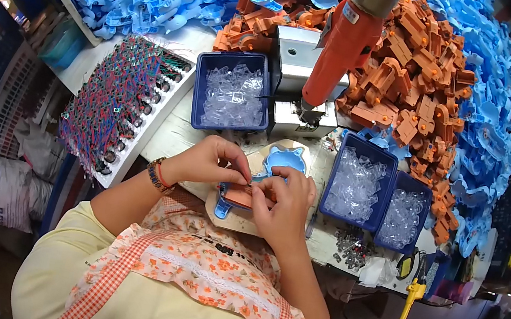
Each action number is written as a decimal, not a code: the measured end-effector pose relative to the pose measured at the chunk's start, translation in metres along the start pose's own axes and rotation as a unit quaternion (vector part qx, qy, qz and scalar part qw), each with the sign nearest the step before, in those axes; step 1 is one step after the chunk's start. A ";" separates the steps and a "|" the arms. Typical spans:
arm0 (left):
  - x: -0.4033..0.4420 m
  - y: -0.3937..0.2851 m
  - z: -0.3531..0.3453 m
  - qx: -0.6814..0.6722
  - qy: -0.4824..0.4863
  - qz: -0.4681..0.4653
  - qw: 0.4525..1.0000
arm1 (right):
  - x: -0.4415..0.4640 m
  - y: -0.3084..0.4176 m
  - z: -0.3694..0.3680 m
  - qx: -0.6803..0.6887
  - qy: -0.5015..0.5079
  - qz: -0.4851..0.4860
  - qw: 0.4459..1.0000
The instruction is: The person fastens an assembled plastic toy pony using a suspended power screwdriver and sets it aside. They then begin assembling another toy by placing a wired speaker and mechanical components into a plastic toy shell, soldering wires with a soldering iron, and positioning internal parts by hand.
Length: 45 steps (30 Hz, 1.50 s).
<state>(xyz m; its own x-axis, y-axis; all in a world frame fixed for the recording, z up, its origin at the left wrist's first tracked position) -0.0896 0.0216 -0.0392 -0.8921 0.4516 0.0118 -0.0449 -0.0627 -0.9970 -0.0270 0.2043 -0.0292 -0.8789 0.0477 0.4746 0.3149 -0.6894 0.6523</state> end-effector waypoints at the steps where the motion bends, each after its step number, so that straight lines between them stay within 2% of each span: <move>1: -0.001 -0.003 0.000 0.013 0.003 0.002 1.000 | 0.000 0.000 0.000 0.006 0.008 -0.011 1.000; 4: -0.002 -0.008 -0.003 0.085 -0.014 -0.078 0.993 | 0.000 -0.002 0.000 0.020 0.027 -0.033 0.999; 7: -0.004 -0.013 -0.002 0.103 -0.015 -0.085 0.991 | 0.000 -0.003 -0.001 0.023 0.032 -0.037 0.999; 10: -0.004 0.000 -0.004 -0.002 -0.023 0.012 1.000 | 0.000 -0.003 -0.002 0.019 0.033 -0.038 0.999; 13: -0.003 -0.004 -0.002 0.033 -0.004 -0.007 0.999 | -0.001 -0.002 -0.002 0.015 0.029 -0.038 0.999; 19: 0.004 0.008 0.001 -0.009 0.022 0.043 0.999 | 0.000 -0.004 -0.003 0.025 0.030 -0.040 0.998; 25: 0.004 -0.006 0.000 0.029 0.037 0.045 0.998 | -0.001 -0.005 -0.003 0.027 0.030 -0.047 0.998; 30: -0.006 -0.018 -0.009 0.207 -0.042 -0.158 0.964 | 0.000 -0.006 -0.001 0.040 0.034 -0.049 0.997; 34: -0.019 -0.027 -0.018 0.289 -0.108 -0.285 0.908 | -0.004 -0.007 0.000 0.054 0.017 -0.045 0.997; 35: -0.022 -0.031 -0.022 0.336 -0.119 -0.341 0.870 | -0.005 -0.007 0.000 0.059 0.010 -0.041 0.997; 38: -0.031 -0.032 -0.033 0.408 -0.135 -0.394 0.813 | -0.008 -0.006 0.006 0.082 0.003 -0.013 0.997; 39: -0.033 -0.032 -0.035 0.414 -0.118 -0.367 0.825 | -0.011 -0.006 0.008 0.081 -0.002 0.003 0.997; 42: -0.038 -0.034 -0.038 0.412 -0.093 -0.364 0.830 | -0.028 -0.007 0.017 0.054 -0.028 0.050 0.997; 45: -0.050 -0.034 -0.041 0.367 -0.116 -0.356 0.851 | -0.049 -0.009 0.029 -0.030 -0.059 0.128 0.990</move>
<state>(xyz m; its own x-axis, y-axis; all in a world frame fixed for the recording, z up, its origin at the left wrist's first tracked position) -0.0254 0.0374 -0.0087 -0.5814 0.4259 0.6932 -0.8051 -0.4240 -0.4147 0.0238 0.2290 -0.0409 -0.7243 -0.0532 0.6874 0.4973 -0.7309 0.4674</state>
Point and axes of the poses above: each hand's wrist, its own x-axis towards the middle knuckle, its own z-axis out of the back of the hand, y = z × x, the point moved 3 cm from there along x, towards the middle knuckle, and after that the axes turned 15 degrees about -y, right-handed, at the moved point
